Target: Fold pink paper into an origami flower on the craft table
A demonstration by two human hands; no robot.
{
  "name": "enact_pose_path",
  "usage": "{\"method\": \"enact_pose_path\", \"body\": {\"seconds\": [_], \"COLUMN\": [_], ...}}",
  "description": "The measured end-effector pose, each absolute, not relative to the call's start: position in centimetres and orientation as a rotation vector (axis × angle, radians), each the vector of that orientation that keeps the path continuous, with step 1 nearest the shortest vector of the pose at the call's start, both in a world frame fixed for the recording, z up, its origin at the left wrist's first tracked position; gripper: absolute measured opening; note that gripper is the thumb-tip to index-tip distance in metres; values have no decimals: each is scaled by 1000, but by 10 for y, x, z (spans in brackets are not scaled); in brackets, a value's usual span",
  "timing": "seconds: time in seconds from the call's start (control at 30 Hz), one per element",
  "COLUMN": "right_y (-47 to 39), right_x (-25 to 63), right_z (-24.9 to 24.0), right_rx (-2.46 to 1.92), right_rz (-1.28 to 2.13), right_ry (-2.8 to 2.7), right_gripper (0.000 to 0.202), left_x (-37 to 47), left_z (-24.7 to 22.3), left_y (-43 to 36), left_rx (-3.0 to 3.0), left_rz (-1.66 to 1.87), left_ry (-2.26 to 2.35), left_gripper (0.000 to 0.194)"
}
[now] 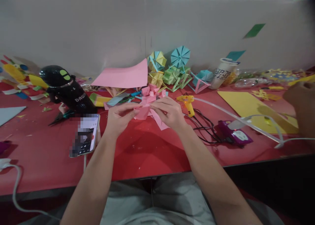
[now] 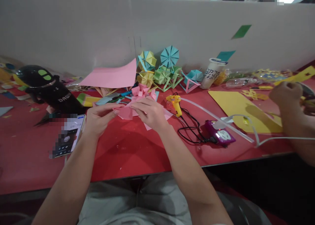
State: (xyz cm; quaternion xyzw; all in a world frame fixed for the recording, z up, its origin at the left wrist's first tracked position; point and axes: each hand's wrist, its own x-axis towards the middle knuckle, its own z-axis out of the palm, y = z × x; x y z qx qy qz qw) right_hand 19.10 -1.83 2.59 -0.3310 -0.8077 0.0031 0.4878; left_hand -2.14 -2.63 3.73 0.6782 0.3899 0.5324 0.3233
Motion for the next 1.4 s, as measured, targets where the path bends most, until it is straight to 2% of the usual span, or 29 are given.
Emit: {"method": "enact_pose_path", "body": {"seconds": [0.33,0.57,0.7,1.07,1.4], "right_y": [-17,-22,-26,-24,-17], "right_x": [190,185,180,185,194], "right_z": [26,31,32,34,28], "right_rx": [-754,-810,-792,-845,-940], "right_rz": [-25,69,223,764,810], "right_ry": [-1955,-1918,-1865,-1798,-1880], "right_gripper": [24,24,24,27,37], "left_x": [-21,-20,-21,-20,-23], "left_z": [42,40,29,30,29], "left_y": [-30,-27,-21,-19,-18], "left_rx": [1778,1725,1634,1522,1582], "left_rz": [1402,1432,1482,1450,1366], "left_ry": [1095,1072,1018,1075,1139], "left_gripper": [14,12,20,25,24]}}
